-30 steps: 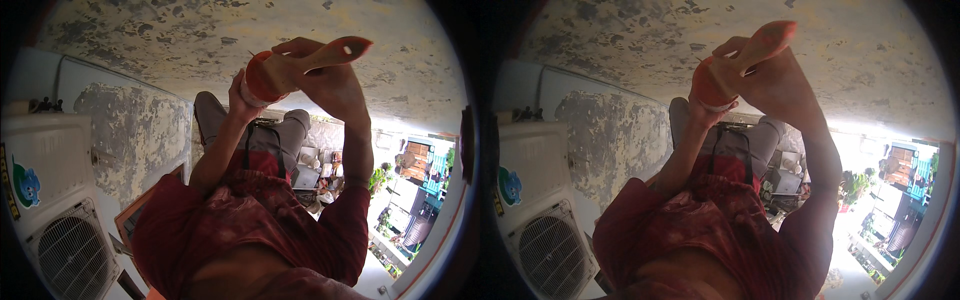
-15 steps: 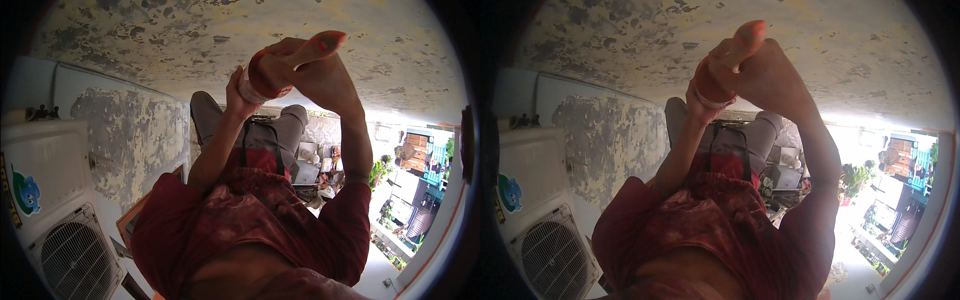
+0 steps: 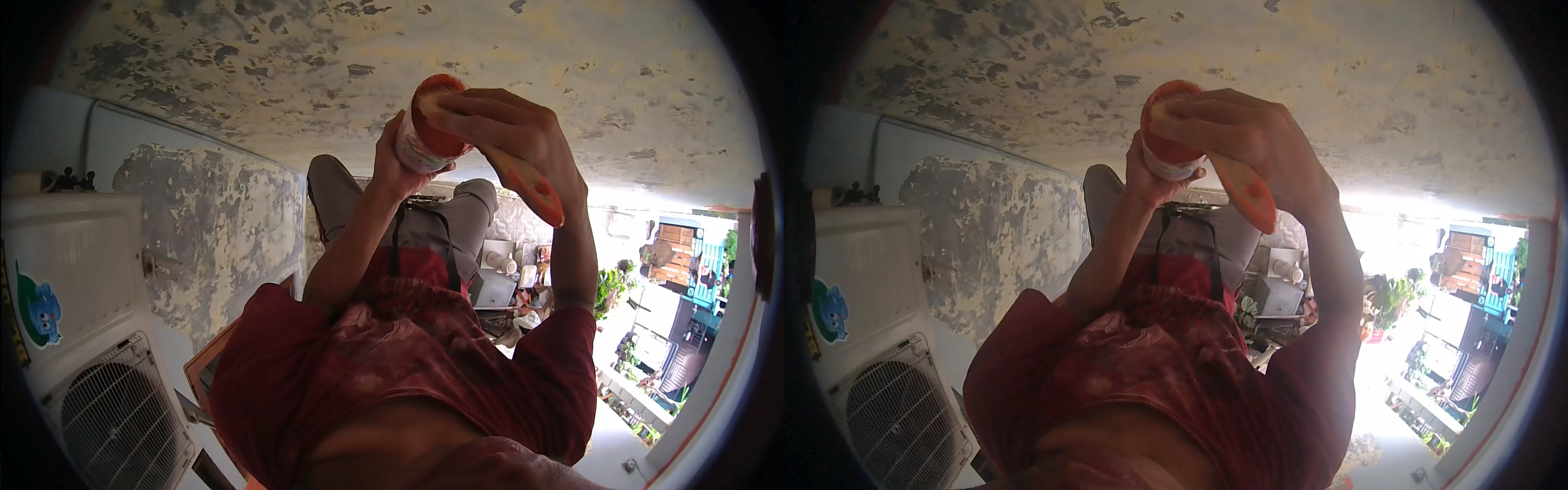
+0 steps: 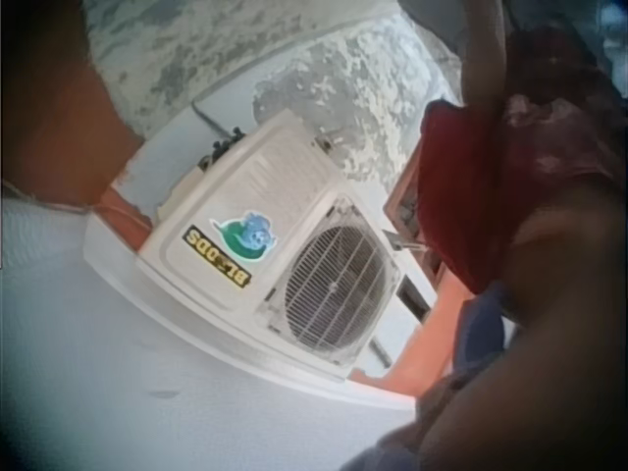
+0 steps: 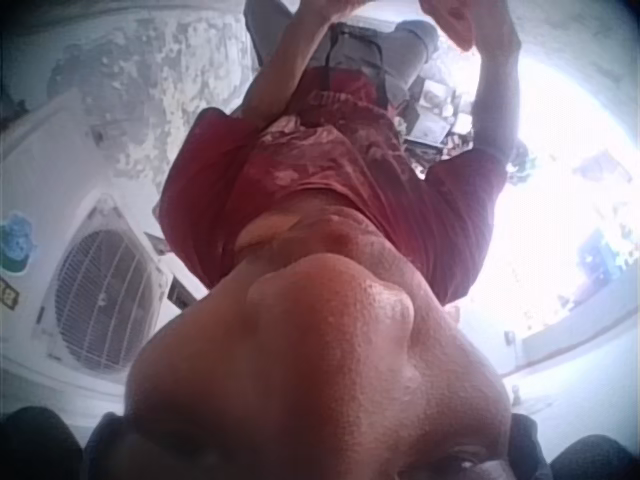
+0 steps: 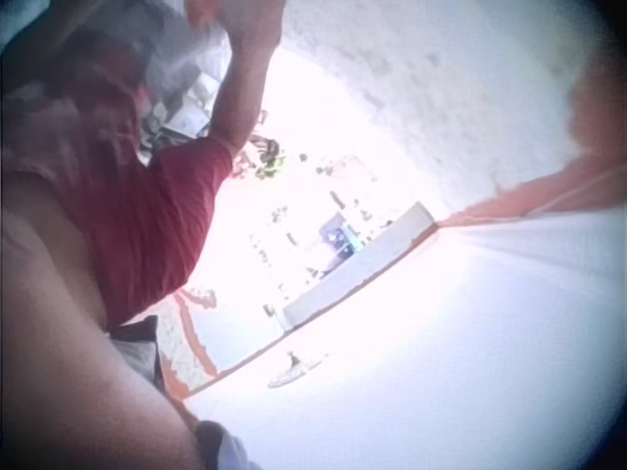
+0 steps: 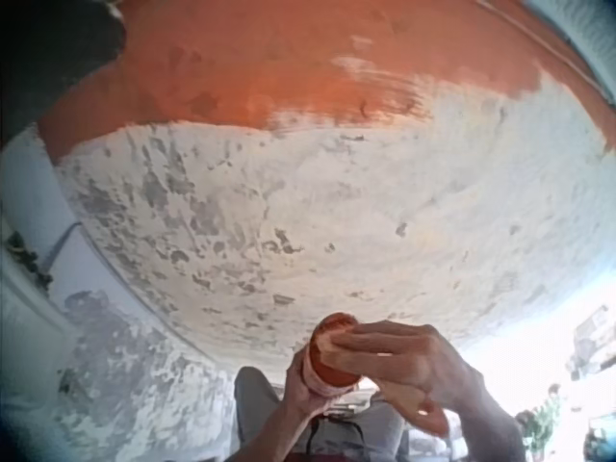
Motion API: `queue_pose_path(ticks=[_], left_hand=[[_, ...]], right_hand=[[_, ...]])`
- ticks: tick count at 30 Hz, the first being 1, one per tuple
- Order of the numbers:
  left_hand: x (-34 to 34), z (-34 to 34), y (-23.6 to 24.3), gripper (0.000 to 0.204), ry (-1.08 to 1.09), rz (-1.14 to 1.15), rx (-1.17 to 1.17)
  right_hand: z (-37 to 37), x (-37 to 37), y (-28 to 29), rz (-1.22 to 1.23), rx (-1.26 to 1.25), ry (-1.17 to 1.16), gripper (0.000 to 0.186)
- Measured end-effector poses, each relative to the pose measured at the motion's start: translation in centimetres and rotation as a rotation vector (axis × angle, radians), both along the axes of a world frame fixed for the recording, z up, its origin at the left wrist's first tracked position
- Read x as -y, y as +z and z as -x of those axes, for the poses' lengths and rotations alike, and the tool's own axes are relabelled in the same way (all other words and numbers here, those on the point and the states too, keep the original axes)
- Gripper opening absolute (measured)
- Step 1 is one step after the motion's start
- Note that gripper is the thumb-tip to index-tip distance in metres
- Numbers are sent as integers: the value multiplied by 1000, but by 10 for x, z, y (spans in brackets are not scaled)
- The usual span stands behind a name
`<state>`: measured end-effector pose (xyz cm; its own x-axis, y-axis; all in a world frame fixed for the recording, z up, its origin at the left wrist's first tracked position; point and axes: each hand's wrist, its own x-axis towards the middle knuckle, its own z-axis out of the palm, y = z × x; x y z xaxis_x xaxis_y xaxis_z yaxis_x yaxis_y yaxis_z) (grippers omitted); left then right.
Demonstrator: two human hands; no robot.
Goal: The person paints a ceiling with orange paint using a brush and a small container. They repeatedly dip the brush into the container and apply paint to the ceiling surface, covering previously unpainted areas.
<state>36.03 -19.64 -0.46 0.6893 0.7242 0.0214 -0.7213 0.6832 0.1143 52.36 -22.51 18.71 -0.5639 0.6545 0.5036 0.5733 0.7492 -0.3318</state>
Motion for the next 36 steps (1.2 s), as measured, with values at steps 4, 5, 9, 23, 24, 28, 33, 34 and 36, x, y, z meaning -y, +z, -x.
queue_pose_path(ticks=[4,5,9,23,24,28,33,34,36], left_hand=[[-2,-2,7,63,44,56,-120],[-2,-3,11,62,53,88,-163],[0,-7,20,64,95,99,-283],[-27,-35,8,63,-19,42,-98],[-28,-38,9,62,-29,32,-69],[-37,-56,23,63,-32,-4,-22],[-51,-79,56,64,-60,50,32],[-54,-82,60,64,-57,49,39],[-61,-86,66,65,-54,53,49]], right_hand=[[-6,11,5,65,-163,-78,32],[-7,14,5,219,-316,-109,30],[-5,22,2,603,-671,-354,32],[-57,1,-22,589,-1220,-336,37],[-61,0,-23,649,-1390,-227,38],[-73,-8,-25,748,-1835,102,43],[-98,-35,-5,576,-1924,171,46],[-105,-42,4,536,-1918,171,46],[-119,-58,24,430,-1877,198,47]])
